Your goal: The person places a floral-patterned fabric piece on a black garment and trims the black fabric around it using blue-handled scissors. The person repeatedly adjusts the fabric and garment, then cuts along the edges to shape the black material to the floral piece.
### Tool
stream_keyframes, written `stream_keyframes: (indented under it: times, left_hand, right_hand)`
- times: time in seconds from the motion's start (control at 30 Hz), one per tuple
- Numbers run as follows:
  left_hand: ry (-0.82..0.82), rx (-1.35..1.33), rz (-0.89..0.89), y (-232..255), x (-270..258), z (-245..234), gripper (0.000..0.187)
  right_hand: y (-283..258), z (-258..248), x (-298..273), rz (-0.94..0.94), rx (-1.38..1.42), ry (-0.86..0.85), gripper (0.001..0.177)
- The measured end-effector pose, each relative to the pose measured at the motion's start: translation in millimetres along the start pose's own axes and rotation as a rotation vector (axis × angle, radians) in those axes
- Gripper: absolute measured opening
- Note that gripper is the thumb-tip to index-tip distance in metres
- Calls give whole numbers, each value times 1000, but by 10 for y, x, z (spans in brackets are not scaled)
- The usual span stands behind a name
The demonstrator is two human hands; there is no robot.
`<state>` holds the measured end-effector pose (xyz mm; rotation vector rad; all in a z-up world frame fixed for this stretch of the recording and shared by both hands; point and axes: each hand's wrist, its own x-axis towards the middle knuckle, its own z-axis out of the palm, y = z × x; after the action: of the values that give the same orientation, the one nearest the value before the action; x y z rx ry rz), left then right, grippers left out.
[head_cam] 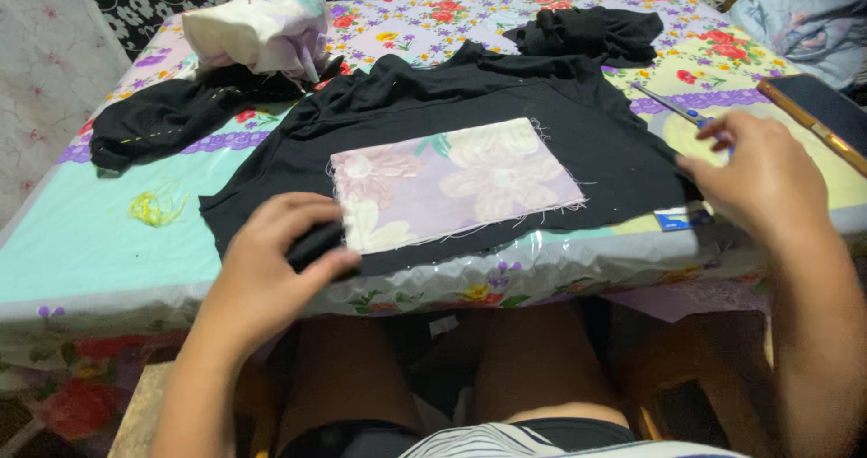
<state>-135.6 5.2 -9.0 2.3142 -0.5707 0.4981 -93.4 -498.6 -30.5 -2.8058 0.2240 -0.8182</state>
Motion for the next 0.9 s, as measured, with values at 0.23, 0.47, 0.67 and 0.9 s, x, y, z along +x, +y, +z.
stream_keyframes:
  times: [0.23, 0.47, 0.67, 0.9]
  left_hand:
    - [208, 309, -202, -287, -242, -219, 24]
    - [317, 670, -392, -466, -427, -249, 42]
    - [217, 653, -451, -576, -478, -331, 37]
    - [252, 448, 24, -903, 410, -523, 25]
  right_hand:
    - [-993, -64, -127, -121, 382, -270, 26]
    - [-1163, 113, -174, -305, 378, -228, 29]
    - [-1026, 237, -155, -278, 345, -242, 29]
    - [-817, 271, 471, -153, 495, -123, 29]
